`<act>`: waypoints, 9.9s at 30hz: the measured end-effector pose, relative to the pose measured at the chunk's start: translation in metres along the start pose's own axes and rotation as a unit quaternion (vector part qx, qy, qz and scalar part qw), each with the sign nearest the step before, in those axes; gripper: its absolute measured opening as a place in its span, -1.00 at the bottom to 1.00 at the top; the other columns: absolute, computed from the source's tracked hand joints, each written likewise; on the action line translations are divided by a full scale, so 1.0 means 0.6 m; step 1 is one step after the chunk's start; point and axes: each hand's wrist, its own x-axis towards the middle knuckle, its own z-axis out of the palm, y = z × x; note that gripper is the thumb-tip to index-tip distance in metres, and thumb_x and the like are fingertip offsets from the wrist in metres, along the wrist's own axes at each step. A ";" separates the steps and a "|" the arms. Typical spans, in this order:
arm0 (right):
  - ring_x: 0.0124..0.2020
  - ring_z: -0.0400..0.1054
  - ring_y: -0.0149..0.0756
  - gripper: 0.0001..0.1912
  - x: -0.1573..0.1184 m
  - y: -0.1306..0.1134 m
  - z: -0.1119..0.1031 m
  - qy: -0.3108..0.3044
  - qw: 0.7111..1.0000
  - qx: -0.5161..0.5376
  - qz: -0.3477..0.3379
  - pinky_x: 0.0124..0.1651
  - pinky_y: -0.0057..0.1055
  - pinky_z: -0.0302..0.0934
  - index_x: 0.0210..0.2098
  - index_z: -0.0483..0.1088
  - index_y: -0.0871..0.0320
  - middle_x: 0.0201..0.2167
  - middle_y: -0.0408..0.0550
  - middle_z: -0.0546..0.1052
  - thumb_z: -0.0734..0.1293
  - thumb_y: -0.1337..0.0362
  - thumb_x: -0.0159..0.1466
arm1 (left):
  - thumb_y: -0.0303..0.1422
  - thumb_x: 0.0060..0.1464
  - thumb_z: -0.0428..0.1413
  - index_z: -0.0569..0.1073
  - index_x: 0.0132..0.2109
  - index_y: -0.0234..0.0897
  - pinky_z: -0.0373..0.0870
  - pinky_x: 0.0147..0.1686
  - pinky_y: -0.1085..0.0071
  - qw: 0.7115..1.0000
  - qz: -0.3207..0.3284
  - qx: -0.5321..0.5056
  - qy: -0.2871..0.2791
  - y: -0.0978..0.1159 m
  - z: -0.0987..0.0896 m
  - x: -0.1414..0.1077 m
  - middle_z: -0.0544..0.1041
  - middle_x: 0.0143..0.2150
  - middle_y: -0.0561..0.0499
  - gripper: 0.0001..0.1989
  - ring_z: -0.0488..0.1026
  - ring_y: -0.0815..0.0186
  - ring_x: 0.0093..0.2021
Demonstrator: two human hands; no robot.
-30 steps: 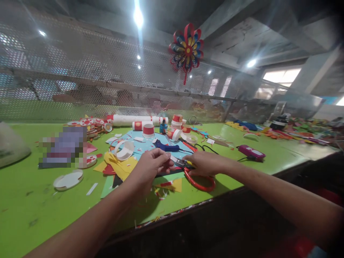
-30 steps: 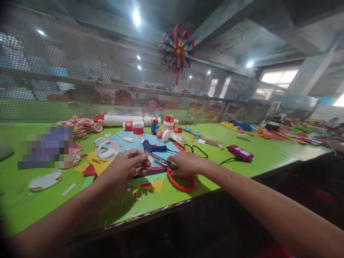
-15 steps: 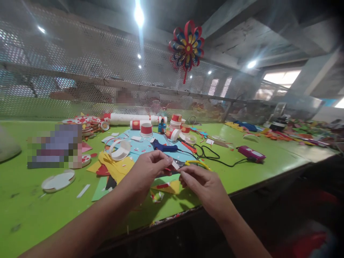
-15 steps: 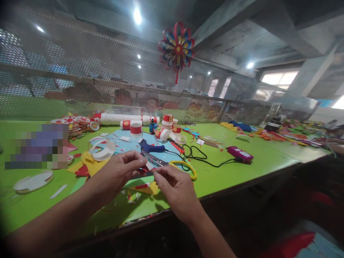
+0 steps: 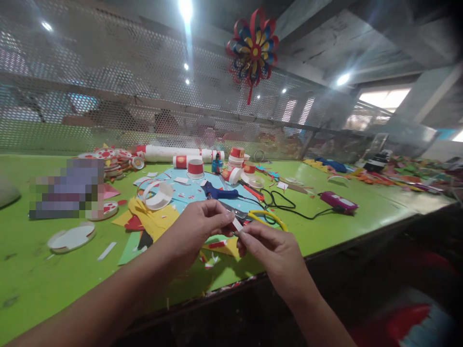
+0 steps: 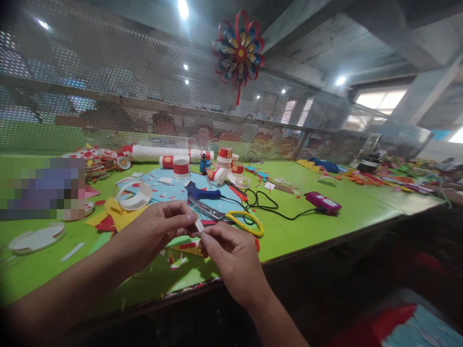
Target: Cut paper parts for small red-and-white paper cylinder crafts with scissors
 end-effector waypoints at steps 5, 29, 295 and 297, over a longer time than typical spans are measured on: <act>-0.46 0.31 -0.38 -0.78 -0.001 -0.004 0.001 -0.017 1.000 0.007 -0.018 -0.37 -0.48 0.22 -0.50 0.47 0.17 -0.54 -0.15 0.44 0.30 0.30 0.26 | -0.35 -0.11 0.23 0.41 -0.52 -0.31 0.33 -0.29 0.37 1.000 -0.005 -0.011 -0.019 -0.001 -0.002 -0.002 0.48 -0.52 0.02 -0.83 0.41 0.34 -0.43; -0.45 0.32 -0.37 -0.79 -0.011 0.001 0.000 -0.012 0.999 0.038 -0.025 -0.37 -0.48 0.21 -0.48 0.49 0.15 -0.53 -0.15 0.46 0.30 0.33 0.27 | -0.37 -0.09 0.23 0.39 -0.50 -0.33 0.33 -0.28 0.38 0.998 -0.022 -0.022 -0.051 0.004 0.000 -0.006 0.48 -0.52 0.04 -0.82 0.41 0.37 -0.44; -0.56 0.23 -0.49 -0.94 -0.045 0.027 0.026 0.057 0.975 0.214 0.008 -0.49 -0.53 0.14 -0.35 0.50 0.13 -0.57 -0.24 0.40 0.37 0.34 0.25 | -0.34 -0.15 0.27 0.40 -0.50 -0.35 0.28 -0.46 0.47 0.995 -0.029 -0.002 -0.091 0.001 0.008 -0.008 0.46 -0.58 0.05 -0.78 0.36 0.43 -0.54; -0.56 0.23 -0.49 -0.94 -0.045 0.028 0.027 0.059 0.975 0.215 0.008 -0.49 -0.53 0.14 -0.36 0.50 0.13 -0.57 -0.23 0.41 0.38 0.34 0.25 | -0.36 -0.14 0.26 0.39 -0.50 -0.35 0.28 -0.47 0.47 0.995 -0.034 -0.003 -0.091 0.000 0.009 -0.007 0.46 -0.59 0.05 -0.80 0.35 0.43 -0.55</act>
